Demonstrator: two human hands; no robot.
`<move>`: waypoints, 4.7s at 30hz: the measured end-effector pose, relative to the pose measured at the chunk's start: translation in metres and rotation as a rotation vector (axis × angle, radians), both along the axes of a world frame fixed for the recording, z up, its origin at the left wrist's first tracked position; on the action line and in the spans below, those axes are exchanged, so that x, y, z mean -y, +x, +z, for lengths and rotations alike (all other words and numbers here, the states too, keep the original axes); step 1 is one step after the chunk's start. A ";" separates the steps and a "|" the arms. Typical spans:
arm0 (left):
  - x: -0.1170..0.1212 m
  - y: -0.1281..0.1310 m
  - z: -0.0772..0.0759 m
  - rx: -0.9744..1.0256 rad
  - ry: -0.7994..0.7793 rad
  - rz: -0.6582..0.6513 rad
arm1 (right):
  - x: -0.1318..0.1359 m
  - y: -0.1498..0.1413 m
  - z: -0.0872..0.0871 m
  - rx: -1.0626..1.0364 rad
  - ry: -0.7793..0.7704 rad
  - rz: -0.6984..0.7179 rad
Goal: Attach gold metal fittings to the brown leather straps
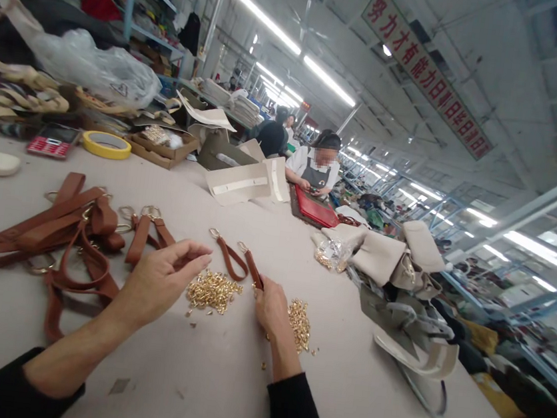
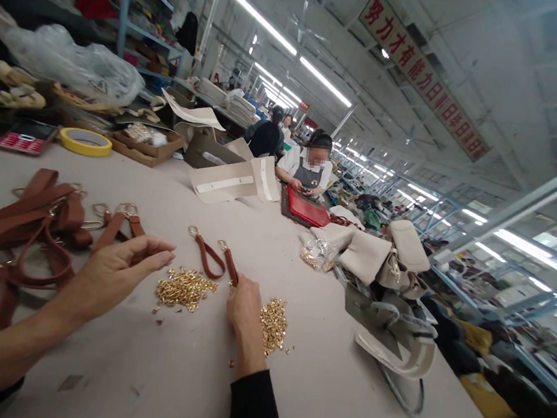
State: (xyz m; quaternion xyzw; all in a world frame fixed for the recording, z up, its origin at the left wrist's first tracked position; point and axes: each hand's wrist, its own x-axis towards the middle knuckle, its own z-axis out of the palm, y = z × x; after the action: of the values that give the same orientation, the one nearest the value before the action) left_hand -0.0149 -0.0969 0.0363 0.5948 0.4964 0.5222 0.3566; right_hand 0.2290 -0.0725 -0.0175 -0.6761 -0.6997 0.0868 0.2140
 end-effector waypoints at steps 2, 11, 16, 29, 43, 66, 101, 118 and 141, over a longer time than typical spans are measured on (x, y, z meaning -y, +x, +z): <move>-0.002 0.001 -0.005 0.004 -0.011 -0.009 | 0.004 -0.011 -0.002 0.007 0.006 0.011; -0.010 0.003 -0.003 -0.004 0.030 0.035 | 0.018 -0.059 -0.007 -0.058 0.090 0.128; -0.013 0.013 0.009 0.077 0.060 -0.007 | 0.003 -0.042 -0.012 -0.177 0.192 0.001; -0.048 0.032 -0.014 0.312 -0.023 0.050 | 0.005 -0.036 -0.029 -0.441 0.230 0.061; -0.036 0.050 -0.033 0.422 -0.421 -0.180 | 0.008 -0.038 -0.013 -1.256 0.214 0.116; -0.028 0.042 -0.018 0.761 -0.363 -0.299 | 0.010 -0.024 -0.014 -0.996 0.193 0.020; -0.029 0.033 -0.021 0.669 -0.343 -0.270 | 0.040 -0.050 -0.005 -0.235 0.098 0.708; -0.025 0.038 -0.022 0.402 -0.355 -0.332 | 0.043 -0.053 0.000 -0.297 0.093 0.600; -0.013 0.049 -0.028 0.094 -0.255 -0.593 | 0.027 -0.031 0.001 -1.142 0.099 0.336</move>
State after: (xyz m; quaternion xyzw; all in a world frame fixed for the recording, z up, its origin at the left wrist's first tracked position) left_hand 0.0340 -0.0842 0.0079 0.6392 0.3461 0.3559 0.5873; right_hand 0.1975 -0.0993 -0.0170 -0.3918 -0.5745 0.4365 0.5709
